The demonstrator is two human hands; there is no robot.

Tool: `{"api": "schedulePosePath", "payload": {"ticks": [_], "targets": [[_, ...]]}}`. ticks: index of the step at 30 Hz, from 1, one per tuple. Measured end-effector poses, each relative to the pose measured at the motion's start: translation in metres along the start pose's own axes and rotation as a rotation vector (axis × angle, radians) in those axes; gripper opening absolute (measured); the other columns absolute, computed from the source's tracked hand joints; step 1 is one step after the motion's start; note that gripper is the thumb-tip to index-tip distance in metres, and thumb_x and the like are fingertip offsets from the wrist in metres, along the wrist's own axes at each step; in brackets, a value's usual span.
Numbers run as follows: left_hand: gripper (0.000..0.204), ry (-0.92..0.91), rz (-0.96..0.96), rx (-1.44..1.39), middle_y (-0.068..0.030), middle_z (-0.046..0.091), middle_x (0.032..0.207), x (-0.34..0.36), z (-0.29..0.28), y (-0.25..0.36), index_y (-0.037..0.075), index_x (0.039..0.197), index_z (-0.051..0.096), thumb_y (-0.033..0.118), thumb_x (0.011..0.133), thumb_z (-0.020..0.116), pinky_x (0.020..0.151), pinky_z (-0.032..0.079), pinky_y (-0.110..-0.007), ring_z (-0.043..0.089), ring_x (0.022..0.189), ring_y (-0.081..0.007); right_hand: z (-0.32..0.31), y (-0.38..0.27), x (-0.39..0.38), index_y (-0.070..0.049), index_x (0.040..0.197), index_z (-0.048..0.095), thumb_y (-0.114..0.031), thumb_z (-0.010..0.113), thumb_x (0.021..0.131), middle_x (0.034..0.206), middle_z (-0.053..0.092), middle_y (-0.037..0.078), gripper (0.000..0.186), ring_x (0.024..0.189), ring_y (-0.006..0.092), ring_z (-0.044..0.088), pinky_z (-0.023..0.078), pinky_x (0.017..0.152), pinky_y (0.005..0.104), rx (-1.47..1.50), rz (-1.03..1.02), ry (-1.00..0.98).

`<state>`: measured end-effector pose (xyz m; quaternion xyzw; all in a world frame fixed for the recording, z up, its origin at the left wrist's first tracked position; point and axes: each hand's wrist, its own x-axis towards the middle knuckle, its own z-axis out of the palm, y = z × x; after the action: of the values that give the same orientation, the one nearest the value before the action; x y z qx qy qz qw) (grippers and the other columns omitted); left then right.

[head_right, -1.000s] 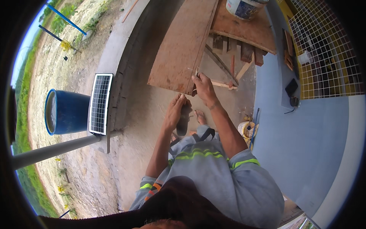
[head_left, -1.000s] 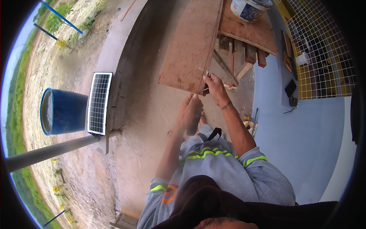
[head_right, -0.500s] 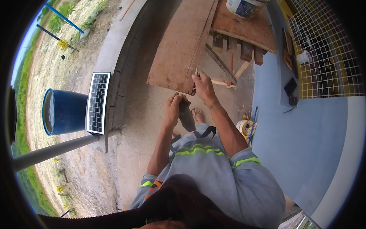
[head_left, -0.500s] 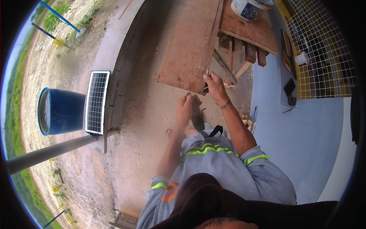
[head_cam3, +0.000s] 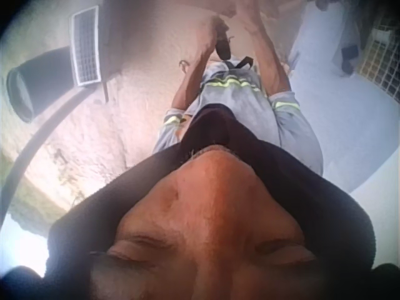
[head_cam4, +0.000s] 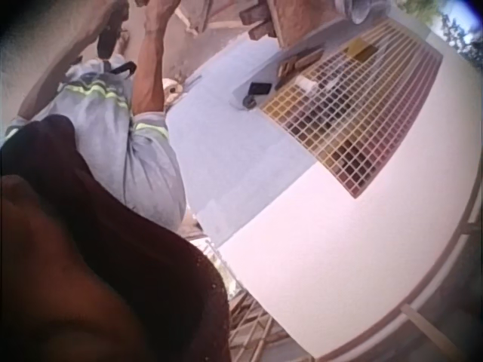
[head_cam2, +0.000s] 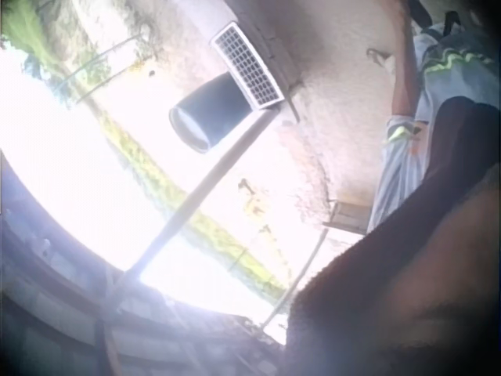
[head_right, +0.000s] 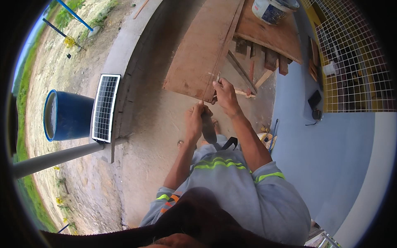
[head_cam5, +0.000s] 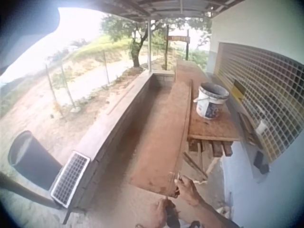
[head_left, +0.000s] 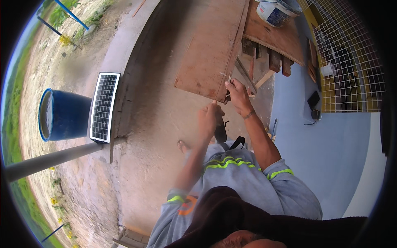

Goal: The person marks a piece of wood with a pencil and then uses a saw to cut it.

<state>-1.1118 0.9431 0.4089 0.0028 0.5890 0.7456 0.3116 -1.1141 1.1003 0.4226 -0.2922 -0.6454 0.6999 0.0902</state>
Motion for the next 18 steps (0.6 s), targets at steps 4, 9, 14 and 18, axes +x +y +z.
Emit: {"api": "schedulePosePath", "payload": {"ticks": [4, 9, 14, 18], "targets": [[0.042, -0.012, 0.073, -0.124, -0.0049, 0.061, 0.069, 0.001, -0.005, -0.005, 0.000, 0.089, 0.064, 0.034, 0.105, 0.044, 0.057, 0.043, -0.025, 0.053, 0.061, -0.0086, -0.001, 0.000, 0.000, -0.001, 0.085, 0.051, -0.022, 0.054, 0.098, 0.069, 0.056, 0.007, 0.025, 0.051, 0.0161, 0.059, 0.050, 0.042, 0.0298, -0.034, 0.019, -0.011], [0.033, -0.006, 0.007, 0.004, -0.0053, 0.064, 0.074, -0.010, -0.017, 0.010, 0.002, 0.107, 0.062, 0.028, 0.106, 0.042, 0.062, 0.050, -0.026, 0.060, 0.063, -0.0108, -0.007, 0.003, 0.004, 0.000, 0.087, 0.051, -0.021, 0.054, 0.099, 0.067, 0.057, 0.007, 0.024, 0.049, 0.0163, 0.059, 0.050, 0.042, 0.0300, -0.040, 0.007, -0.072], [0.027, 0.062, 0.042, -0.028, -0.0059, 0.065, 0.078, -0.016, -0.009, 0.015, 0.002, 0.116, 0.056, 0.022, 0.105, 0.042, 0.061, 0.051, -0.025, 0.060, 0.065, -0.0116, -0.007, 0.005, 0.005, 0.000, 0.089, 0.052, -0.021, 0.054, 0.099, 0.066, 0.057, 0.007, 0.024, 0.049, 0.0160, 0.060, 0.051, 0.043, 0.0299, -0.055, 0.010, -0.063], [0.022, 0.042, 0.055, -0.045, -0.0058, 0.064, 0.080, -0.014, -0.011, 0.012, 0.003, 0.120, 0.049, 0.016, 0.104, 0.042, 0.061, 0.051, -0.027, 0.060, 0.067, -0.0127, -0.006, 0.003, 0.003, 0.002, 0.091, 0.052, -0.021, 0.054, 0.099, 0.070, 0.059, 0.008, 0.024, 0.050, 0.0165, 0.060, 0.051, 0.043, 0.0295, -0.080, 0.004, -0.068]]}}
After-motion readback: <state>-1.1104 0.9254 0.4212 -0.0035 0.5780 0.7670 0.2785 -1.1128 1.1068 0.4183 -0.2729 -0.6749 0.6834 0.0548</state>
